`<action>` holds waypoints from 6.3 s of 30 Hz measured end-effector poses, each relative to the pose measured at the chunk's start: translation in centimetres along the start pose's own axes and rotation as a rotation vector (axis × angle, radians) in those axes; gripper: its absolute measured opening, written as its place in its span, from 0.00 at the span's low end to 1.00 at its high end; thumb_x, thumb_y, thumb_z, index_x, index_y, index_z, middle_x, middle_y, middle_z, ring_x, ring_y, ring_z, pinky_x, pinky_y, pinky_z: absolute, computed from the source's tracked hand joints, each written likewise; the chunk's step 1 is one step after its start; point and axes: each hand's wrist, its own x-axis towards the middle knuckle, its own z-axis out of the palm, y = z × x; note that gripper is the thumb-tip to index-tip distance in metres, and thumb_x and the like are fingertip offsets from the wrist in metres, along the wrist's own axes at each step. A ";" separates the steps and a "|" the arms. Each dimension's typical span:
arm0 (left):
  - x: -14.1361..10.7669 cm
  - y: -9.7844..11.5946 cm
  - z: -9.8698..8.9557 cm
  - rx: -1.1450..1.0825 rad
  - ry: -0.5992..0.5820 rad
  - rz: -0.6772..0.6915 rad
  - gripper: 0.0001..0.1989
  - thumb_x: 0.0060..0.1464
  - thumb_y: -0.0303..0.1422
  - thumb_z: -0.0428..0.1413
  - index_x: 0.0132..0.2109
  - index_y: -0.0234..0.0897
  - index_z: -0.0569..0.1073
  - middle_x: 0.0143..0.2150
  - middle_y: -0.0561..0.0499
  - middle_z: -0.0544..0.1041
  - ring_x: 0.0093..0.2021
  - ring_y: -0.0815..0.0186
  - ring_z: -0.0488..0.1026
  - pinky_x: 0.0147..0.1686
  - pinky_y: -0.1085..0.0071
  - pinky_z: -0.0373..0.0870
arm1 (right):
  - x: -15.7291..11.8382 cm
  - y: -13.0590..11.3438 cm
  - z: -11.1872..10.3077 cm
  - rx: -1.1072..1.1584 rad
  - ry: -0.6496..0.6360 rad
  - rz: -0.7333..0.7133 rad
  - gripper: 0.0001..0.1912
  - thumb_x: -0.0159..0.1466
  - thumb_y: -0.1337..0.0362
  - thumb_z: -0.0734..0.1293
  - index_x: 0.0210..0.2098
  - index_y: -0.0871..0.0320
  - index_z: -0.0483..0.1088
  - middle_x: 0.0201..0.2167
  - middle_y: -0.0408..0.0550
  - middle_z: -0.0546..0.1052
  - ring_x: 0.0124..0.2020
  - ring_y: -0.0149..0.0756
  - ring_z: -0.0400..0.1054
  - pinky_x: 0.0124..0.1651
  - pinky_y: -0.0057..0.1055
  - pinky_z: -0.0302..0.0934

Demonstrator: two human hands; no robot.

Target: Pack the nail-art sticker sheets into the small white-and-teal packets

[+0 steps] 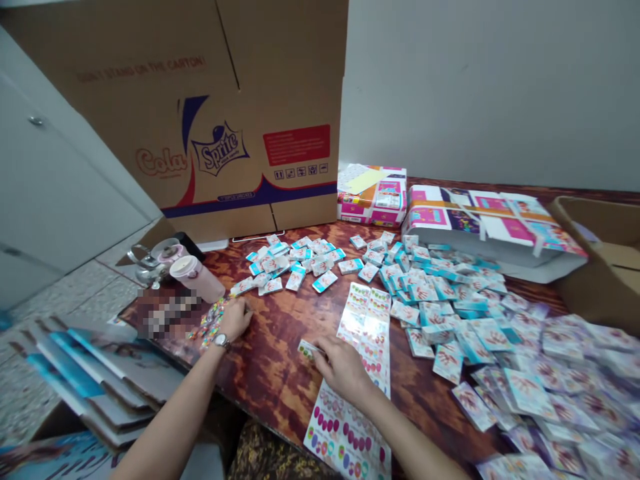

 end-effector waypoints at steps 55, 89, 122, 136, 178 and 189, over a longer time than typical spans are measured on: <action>-3.1 10.2 4.0 -0.944 -0.516 0.316 0.27 0.52 0.35 0.55 0.57 0.38 0.55 0.51 0.43 0.69 0.47 0.61 0.69 0.46 0.65 0.66 | -1.2 1.9 -0.9 0.766 0.245 0.420 0.15 0.61 0.52 0.59 0.27 0.58 0.62 0.19 0.38 0.59 0.21 0.28 0.54 0.23 0.24 0.50; -8.9 10.4 2.1 -0.267 -0.335 0.763 0.23 0.53 0.25 0.48 0.57 0.39 0.58 0.53 0.43 0.66 0.56 0.57 0.60 0.55 0.58 0.57 | -1.2 0.8 -2.7 0.659 -0.042 0.228 0.12 0.59 0.56 0.63 0.27 0.59 0.68 0.19 0.38 0.64 0.21 0.26 0.55 0.23 0.23 0.48; -10.7 10.8 1.1 -0.476 -0.476 0.533 0.19 0.55 0.37 0.51 0.53 0.39 0.60 0.48 0.48 0.70 0.45 0.63 0.68 0.44 0.69 0.63 | -1.4 0.4 -3.5 0.678 -0.199 0.165 0.10 0.60 0.58 0.63 0.32 0.59 0.67 0.21 0.39 0.66 0.21 0.26 0.57 0.23 0.22 0.50; -11.1 10.5 1.8 -0.443 -0.419 0.530 0.21 0.56 0.35 0.51 0.55 0.39 0.58 0.51 0.45 0.68 0.50 0.61 0.66 0.49 0.65 0.63 | -1.3 -0.4 -2.8 0.636 -0.052 0.204 0.07 0.59 0.63 0.61 0.27 0.58 0.63 0.19 0.37 0.62 0.20 0.25 0.55 0.23 0.22 0.49; -12.0 11.0 3.7 -0.002 -0.056 0.756 0.28 0.57 0.26 0.43 0.63 0.33 0.45 0.55 0.37 0.64 0.54 0.56 0.62 0.52 0.57 0.63 | -2.5 -2.2 -1.9 0.583 0.105 0.229 0.09 0.63 0.60 0.59 0.32 0.57 0.67 0.23 0.41 0.69 0.26 0.31 0.62 0.31 0.26 0.55; -11.9 11.4 3.2 -0.109 -0.052 0.834 0.24 0.56 0.24 0.43 0.60 0.37 0.54 0.54 0.40 0.64 0.55 0.59 0.62 0.52 0.60 0.64 | -1.6 -1.3 -1.4 0.918 0.183 0.388 0.18 0.54 0.62 0.67 0.43 0.54 0.60 0.33 0.42 0.67 0.35 0.33 0.63 0.36 0.28 0.59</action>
